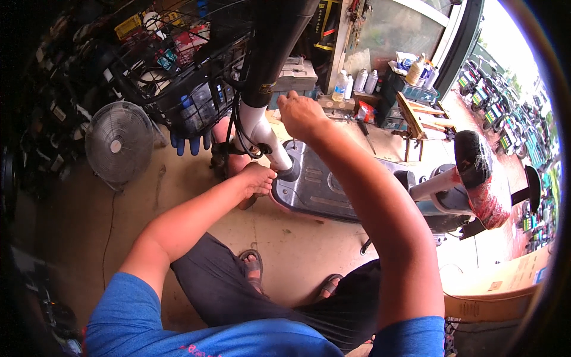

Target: The person removes the floorboard cover of an electric scooter by unscrewing several fasteners and then points at the battery compartment underneath.

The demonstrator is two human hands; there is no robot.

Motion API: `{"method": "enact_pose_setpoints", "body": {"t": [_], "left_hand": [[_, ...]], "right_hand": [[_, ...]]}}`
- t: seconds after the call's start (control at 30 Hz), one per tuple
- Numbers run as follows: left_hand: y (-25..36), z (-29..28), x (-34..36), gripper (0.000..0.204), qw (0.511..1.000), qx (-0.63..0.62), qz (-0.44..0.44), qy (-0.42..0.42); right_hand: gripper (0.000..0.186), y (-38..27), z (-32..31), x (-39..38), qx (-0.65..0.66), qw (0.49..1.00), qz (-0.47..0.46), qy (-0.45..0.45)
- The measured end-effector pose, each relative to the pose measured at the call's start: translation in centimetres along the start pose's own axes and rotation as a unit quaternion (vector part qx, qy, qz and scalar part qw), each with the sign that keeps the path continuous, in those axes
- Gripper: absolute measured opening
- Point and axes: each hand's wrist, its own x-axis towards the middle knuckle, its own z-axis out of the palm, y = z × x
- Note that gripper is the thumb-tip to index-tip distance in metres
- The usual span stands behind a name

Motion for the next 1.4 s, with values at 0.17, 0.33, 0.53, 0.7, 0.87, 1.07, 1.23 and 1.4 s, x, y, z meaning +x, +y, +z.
{"method": "enact_pose_setpoints", "body": {"t": [0.17,0.33,0.53,0.7,0.87,1.07,1.23,1.4], "left_hand": [[0.3,0.0,-0.1,0.029,1.0,0.014,0.0,0.005],[0.2,0.0,-0.3,0.025,1.0,-0.003,0.012,-0.003],[0.2,0.1,-0.3,0.02,1.0,0.005,0.015,0.008],[0.0,-0.2,-0.1,0.04,0.999,0.029,0.029,-0.006],[0.1,-0.3,-0.1,0.039,0.999,0.019,0.025,-0.012],[0.3,-0.1,-0.4,0.036,0.999,0.038,0.011,-0.001],[0.4,-0.1,-0.5,0.034,1.0,0.014,0.024,-0.001],[0.3,-0.1,-0.3,0.032,0.999,0.021,0.024,0.001]], "right_hand": [[0.026,0.1,-0.2,0.6,-0.076,0.99,0.0,-0.12],[0.025,-0.7,0.0,0.1,-0.008,0.995,0.061,-0.08],[0.026,0.4,0.4,0.5,-0.06,0.985,0.062,-0.149],[0.023,0.3,0.5,0.4,0.023,0.999,0.027,-0.023],[0.031,0.6,-0.3,0.9,-0.014,0.982,0.081,-0.172],[0.026,0.5,-0.2,0.8,-0.052,0.997,-0.002,-0.05],[0.03,0.9,-0.6,0.5,-0.037,0.991,0.064,-0.115],[0.032,0.8,-0.6,0.6,0.017,0.992,0.071,-0.101]]}}
